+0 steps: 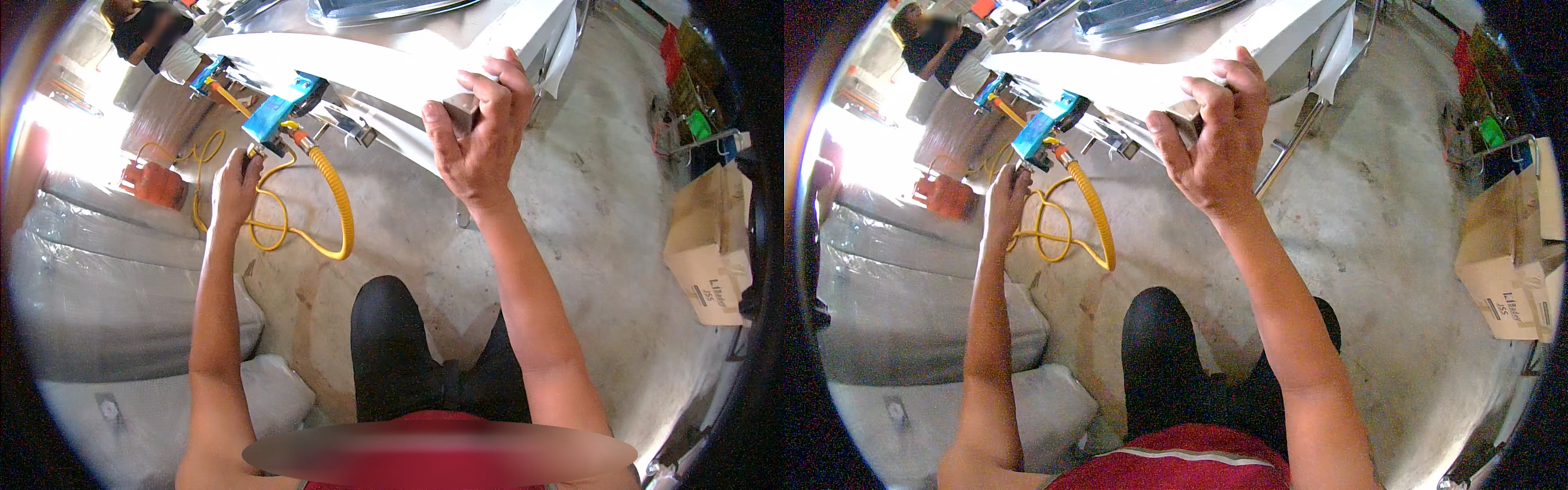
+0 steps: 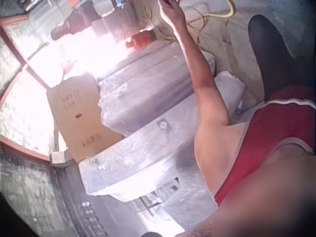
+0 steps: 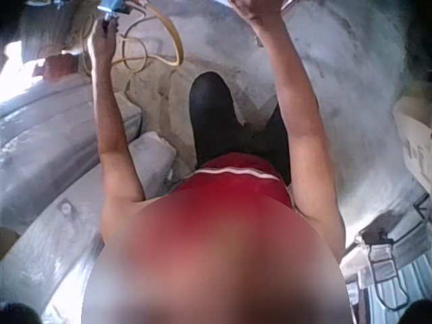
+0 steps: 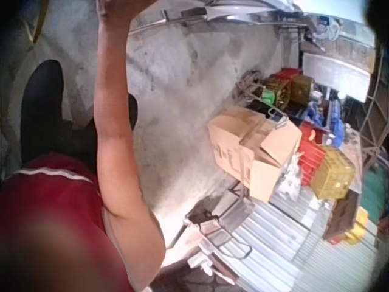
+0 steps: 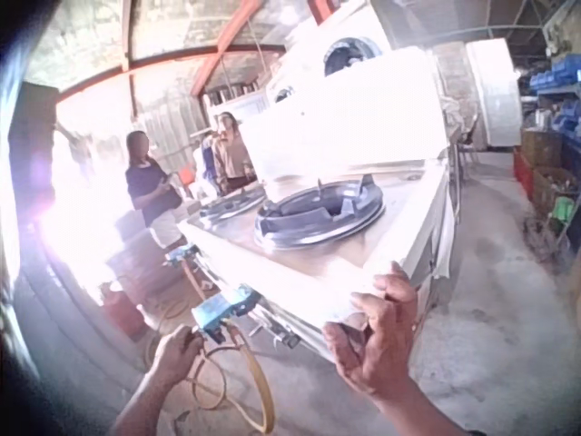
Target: The person carries a red gas cylinder with a yellow hose into a commercial kitchen area, connects the hose to a gas stove, and ignites one burner. The person then moves to a second burner and ignites it as well.
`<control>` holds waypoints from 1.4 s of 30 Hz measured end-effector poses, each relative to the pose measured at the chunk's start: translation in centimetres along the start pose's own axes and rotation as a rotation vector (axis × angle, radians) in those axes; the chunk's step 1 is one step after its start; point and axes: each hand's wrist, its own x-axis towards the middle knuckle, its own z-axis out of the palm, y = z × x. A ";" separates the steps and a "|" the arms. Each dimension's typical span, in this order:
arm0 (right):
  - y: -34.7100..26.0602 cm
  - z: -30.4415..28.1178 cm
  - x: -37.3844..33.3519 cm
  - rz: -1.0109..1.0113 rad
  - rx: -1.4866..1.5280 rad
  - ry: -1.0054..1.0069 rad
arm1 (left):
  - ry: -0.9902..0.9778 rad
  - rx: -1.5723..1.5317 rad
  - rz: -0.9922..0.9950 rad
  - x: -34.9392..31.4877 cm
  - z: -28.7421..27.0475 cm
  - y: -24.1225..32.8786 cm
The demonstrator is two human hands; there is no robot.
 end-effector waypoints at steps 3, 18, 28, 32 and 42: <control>-0.2 0.0 0.1 -0.003 0.033 0.017 | -0.051 -0.061 -0.009 0.5 -0.4 0.1; -1.5 -0.7 0.3 0.051 0.045 -0.003 | -0.113 -0.273 -0.129 1.0 -0.4 0.0; -3.4 -1.6 1.2 0.158 0.033 -0.088 | -0.114 -0.205 -0.073 1.2 -1.1 -0.6; -3.3 -1.5 1.3 0.140 0.026 -0.091 | -0.278 -0.899 -0.313 1.3 -0.2 -1.6; -3.1 -1.5 1.1 0.130 0.027 -0.087 | -0.119 -0.650 -0.268 0.4 0.2 -0.8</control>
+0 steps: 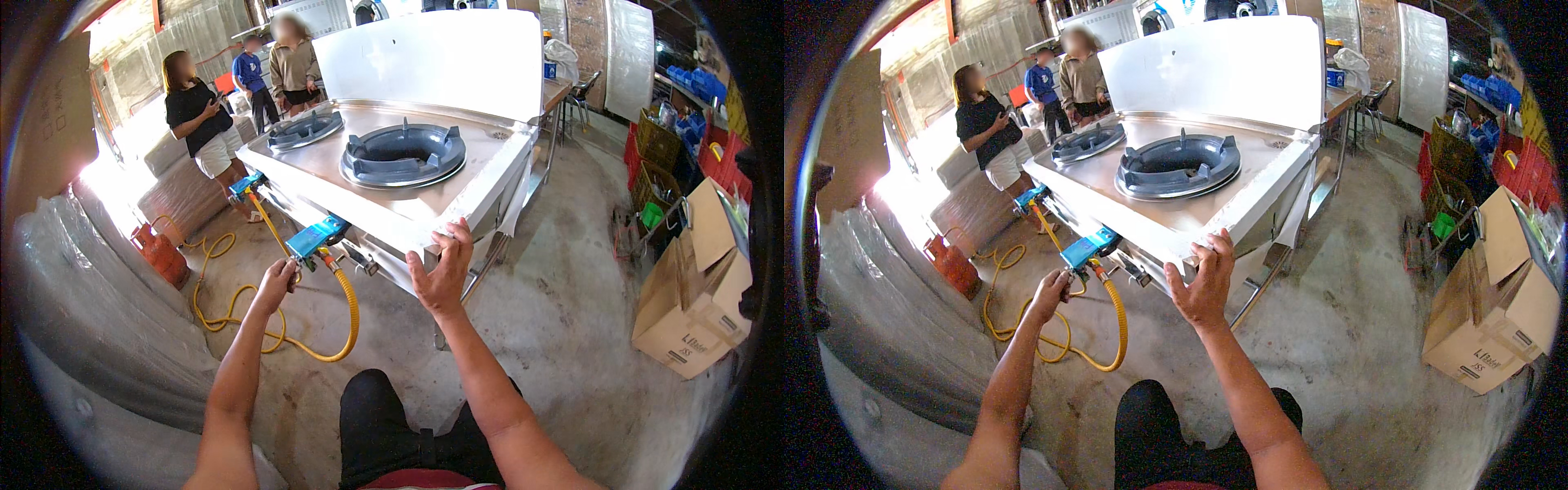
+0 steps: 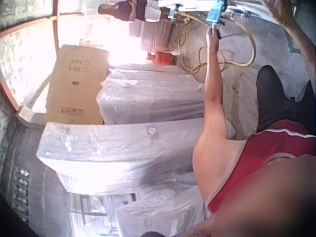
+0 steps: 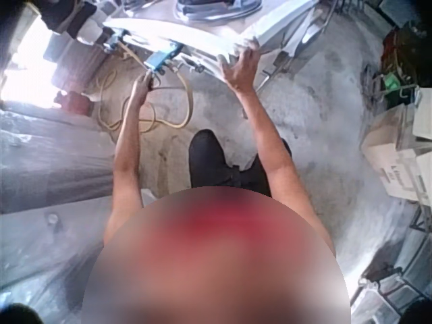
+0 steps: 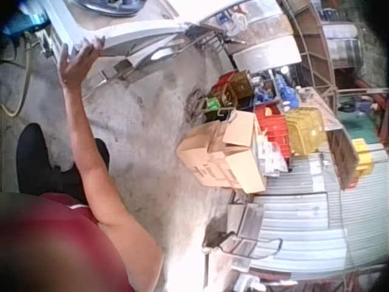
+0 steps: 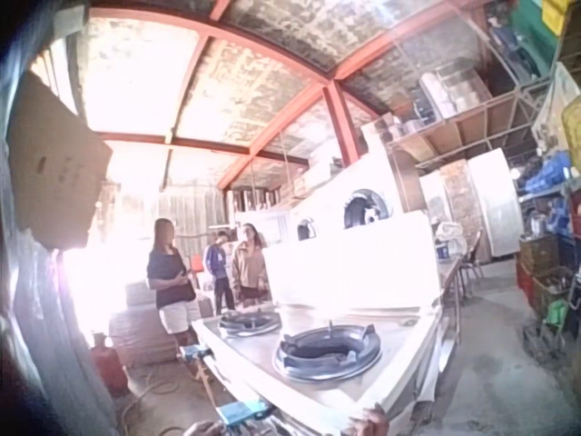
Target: The person carries a red gas cylinder with a yellow hose into a commercial kitchen area, connects the hose to a gas stove, and ignites one burner. The person then moves to a second burner and ignites it as well.
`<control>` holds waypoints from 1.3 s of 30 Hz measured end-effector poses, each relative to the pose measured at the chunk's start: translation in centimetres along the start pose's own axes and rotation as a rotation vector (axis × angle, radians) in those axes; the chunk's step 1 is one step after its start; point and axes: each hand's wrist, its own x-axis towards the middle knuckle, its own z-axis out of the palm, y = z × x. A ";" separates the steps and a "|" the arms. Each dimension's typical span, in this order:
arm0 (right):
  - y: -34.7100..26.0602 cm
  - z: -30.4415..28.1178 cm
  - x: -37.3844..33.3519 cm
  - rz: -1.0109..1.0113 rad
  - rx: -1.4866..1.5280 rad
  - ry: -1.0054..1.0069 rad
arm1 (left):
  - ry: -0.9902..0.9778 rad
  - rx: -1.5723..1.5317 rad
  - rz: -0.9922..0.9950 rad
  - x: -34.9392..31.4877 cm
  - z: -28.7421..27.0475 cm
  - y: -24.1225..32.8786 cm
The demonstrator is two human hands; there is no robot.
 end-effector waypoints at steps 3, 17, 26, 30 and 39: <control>-0.1 -0.1 0.0 0.010 -0.006 -0.005 | 0.143 0.614 0.416 -0.5 -0.3 0.9; -0.2 0.1 0.2 -0.009 0.009 0.028 | -0.182 -0.816 -0.428 0.9 0.0 -1.4; -0.5 0.1 0.0 0.033 0.020 0.013 | 0.194 0.594 0.474 -0.2 0.0 0.4; -0.4 0.3 0.1 0.008 -0.031 0.022 | -0.054 -0.087 -0.003 0.5 -0.4 0.0; -0.2 0.2 0.1 -0.010 -0.034 0.024 | -0.052 -0.536 -0.259 0.9 0.3 -1.0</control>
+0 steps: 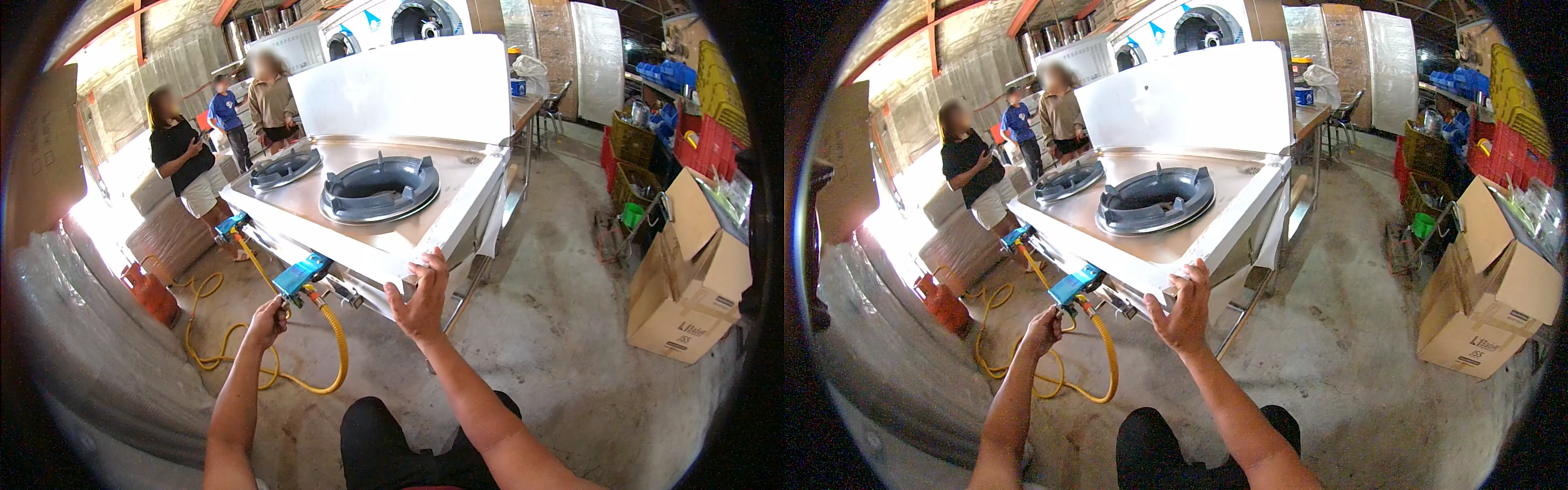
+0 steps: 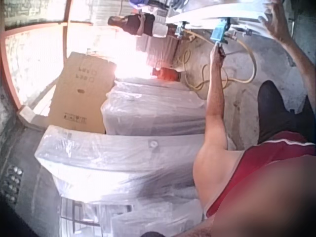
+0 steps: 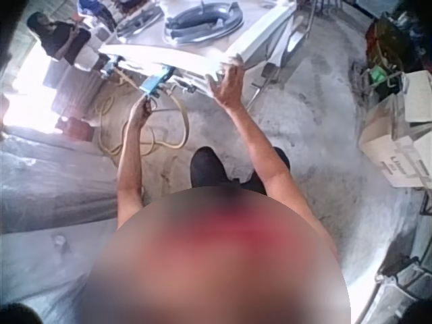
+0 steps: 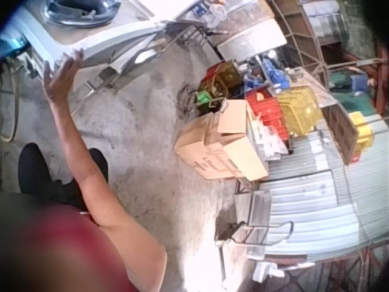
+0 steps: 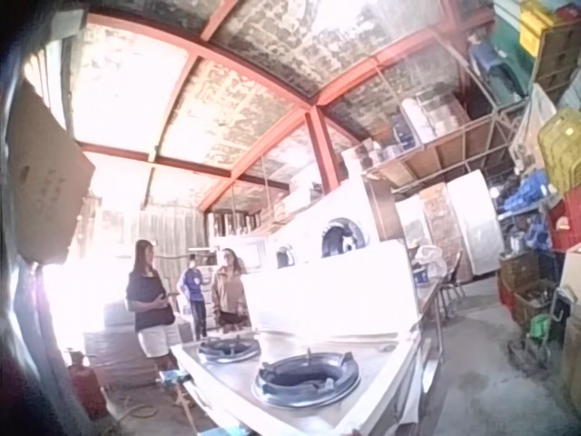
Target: The person carries a red gas cylinder with a yellow hose into a commercial kitchen area, connects the hose to a gas stove, and ignites one burner. The person then moves to a second burner and ignites it as well.
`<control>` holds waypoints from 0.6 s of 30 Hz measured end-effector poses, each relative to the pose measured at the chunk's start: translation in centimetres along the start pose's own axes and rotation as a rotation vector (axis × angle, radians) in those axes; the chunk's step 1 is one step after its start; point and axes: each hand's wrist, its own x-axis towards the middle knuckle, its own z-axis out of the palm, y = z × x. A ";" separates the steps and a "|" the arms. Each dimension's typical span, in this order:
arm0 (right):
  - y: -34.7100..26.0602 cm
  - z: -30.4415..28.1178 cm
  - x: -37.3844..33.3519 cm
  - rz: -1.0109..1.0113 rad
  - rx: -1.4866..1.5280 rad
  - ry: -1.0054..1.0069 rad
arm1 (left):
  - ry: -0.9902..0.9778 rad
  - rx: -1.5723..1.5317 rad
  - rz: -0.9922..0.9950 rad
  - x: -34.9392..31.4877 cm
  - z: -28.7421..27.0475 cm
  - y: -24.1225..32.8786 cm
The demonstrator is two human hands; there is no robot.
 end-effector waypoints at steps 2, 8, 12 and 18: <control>-0.1 -0.1 0.0 0.009 0.010 -0.006 | 0.112 0.629 0.378 -0.7 0.3 0.2; -0.4 -0.2 0.0 0.047 0.037 -0.009 | 0.145 1.079 0.732 -1.2 0.4 1.4; -0.6 -0.1 0.1 0.030 0.009 0.008 | -0.070 0.298 0.116 -0.4 -0.2 1.3; -0.6 0.0 0.0 0.026 0.010 0.011 | -0.112 -0.303 -0.230 0.5 -0.8 0.2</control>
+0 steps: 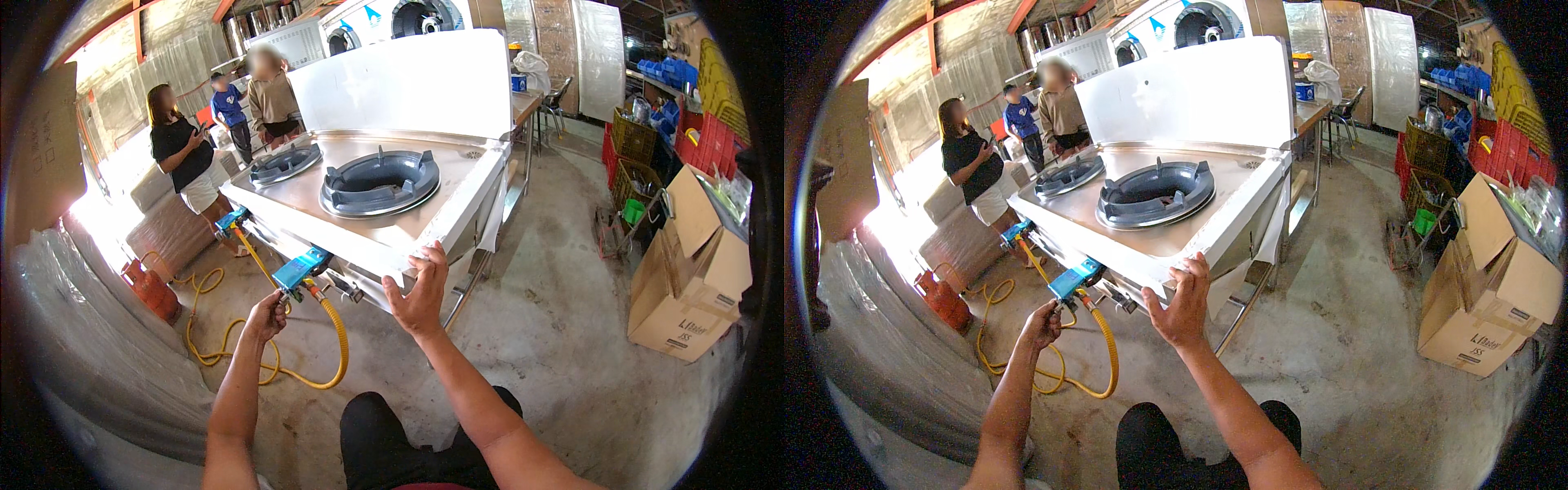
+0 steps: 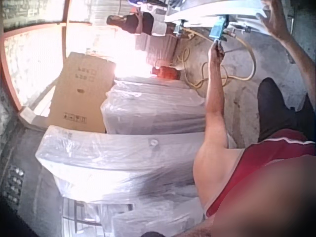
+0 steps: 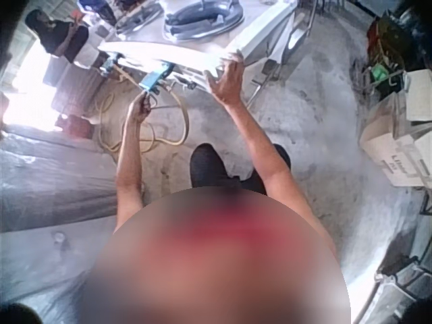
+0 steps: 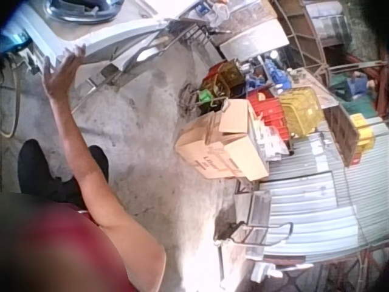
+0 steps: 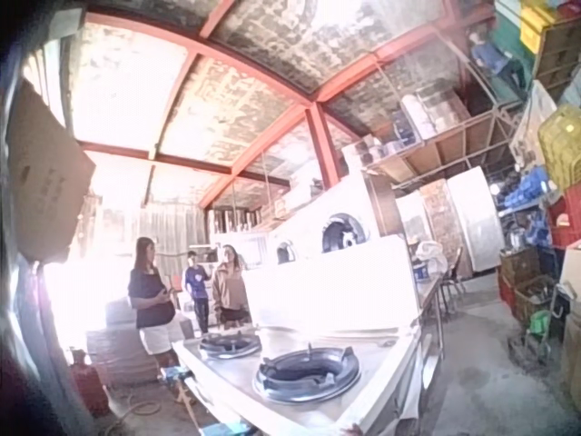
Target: The person carries a red gas cylinder with a yellow hose into a commercial kitchen area, connects the hose to a gas stove, and ignites one burner. The person then moves to a second burner and ignites it as well.
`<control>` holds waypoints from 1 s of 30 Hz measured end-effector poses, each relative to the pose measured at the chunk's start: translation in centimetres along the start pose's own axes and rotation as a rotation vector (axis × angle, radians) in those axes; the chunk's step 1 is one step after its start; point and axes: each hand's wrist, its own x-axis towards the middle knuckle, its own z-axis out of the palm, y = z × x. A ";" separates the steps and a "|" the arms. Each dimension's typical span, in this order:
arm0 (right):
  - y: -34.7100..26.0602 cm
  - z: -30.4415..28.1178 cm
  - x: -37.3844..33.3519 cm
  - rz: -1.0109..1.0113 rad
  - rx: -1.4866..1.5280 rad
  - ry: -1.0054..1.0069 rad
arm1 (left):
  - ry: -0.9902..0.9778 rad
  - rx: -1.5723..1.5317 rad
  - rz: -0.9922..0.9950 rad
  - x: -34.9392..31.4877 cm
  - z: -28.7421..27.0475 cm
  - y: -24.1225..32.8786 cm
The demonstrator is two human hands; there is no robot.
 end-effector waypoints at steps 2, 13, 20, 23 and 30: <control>0.1 0.0 0.0 0.002 0.001 -0.008 | 0.019 0.008 -0.013 0.1 0.1 -0.1; 0.0 0.3 0.1 -0.008 -0.008 0.010 | 0.240 1.392 0.833 -2.1 1.9 1.1; -0.1 0.4 0.0 0.008 -0.008 0.001 | 0.027 0.273 0.091 -0.5 0.4 0.6; 0.0 0.3 0.0 -0.002 -0.017 0.005 | 0.036 0.000 -0.027 -0.4 0.6 0.1; 0.3 0.4 -0.2 -0.016 -0.040 0.003 | 0.243 1.351 0.854 -2.4 1.7 0.7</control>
